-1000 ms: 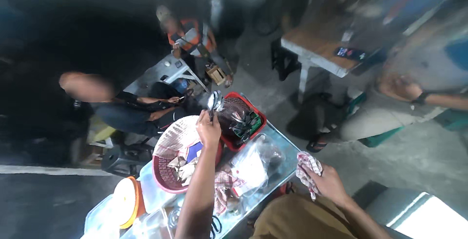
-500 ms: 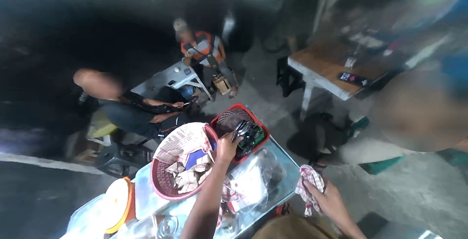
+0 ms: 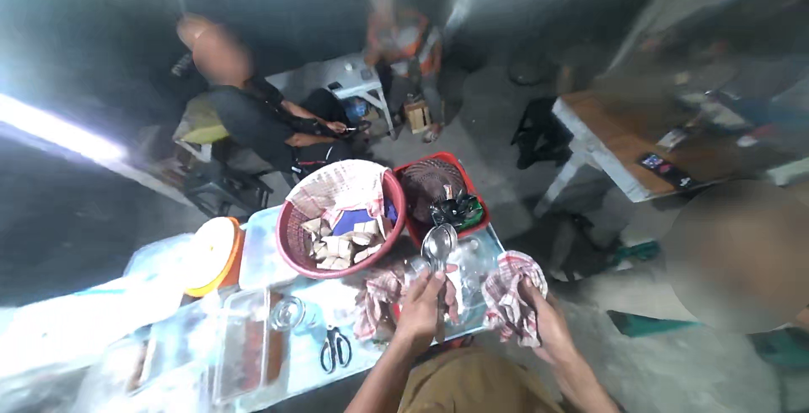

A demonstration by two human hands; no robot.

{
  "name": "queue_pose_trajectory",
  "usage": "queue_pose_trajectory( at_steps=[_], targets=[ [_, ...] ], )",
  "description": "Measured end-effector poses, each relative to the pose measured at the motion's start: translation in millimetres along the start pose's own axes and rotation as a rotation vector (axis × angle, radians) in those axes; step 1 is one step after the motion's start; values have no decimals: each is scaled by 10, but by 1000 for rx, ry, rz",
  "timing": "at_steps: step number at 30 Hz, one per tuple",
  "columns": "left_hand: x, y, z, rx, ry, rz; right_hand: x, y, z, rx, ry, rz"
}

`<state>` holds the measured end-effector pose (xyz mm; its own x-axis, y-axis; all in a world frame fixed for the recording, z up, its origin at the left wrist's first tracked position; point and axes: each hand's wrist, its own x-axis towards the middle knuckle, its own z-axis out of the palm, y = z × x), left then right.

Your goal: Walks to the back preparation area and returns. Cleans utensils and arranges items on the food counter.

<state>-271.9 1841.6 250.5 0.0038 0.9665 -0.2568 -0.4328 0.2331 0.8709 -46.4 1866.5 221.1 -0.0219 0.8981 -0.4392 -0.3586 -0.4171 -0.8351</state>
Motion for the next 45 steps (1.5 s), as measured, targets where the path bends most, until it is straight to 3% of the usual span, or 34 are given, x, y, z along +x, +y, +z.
queue_pose_trajectory(
  at_steps=[6,13,21,23,26,29,32,34,37,39,42,45],
  targets=[
    [-187,-211,11,59,89,8,52,-100,418,-16,-156,0],
    [-319,-276,39,119,-36,-20,-2,-28,593,-162,-343,-51],
    [-328,-452,19,323,-155,38,65,32,482,-145,22,-287],
    [-345,-438,64,361,-129,90,-1,52,455,-205,5,-287],
    [-360,-448,84,331,-118,95,25,-173,283,-460,-161,-174],
    [-353,-407,165,343,-119,69,98,-348,196,-631,-77,-350],
    [-336,-328,277,326,-136,75,84,-170,345,-423,173,-621],
    [-312,-327,330,343,-140,69,65,-18,445,-253,248,-537],
    [-253,-329,420,350,-73,46,-92,95,459,-132,107,-213],
    [-206,-407,457,343,-34,40,-130,82,422,-75,26,-107],
    [-127,-577,414,460,-38,68,-115,26,342,-32,17,-102],
    [-39,-702,260,564,56,134,-47,-61,297,48,167,-243]
  ],
)
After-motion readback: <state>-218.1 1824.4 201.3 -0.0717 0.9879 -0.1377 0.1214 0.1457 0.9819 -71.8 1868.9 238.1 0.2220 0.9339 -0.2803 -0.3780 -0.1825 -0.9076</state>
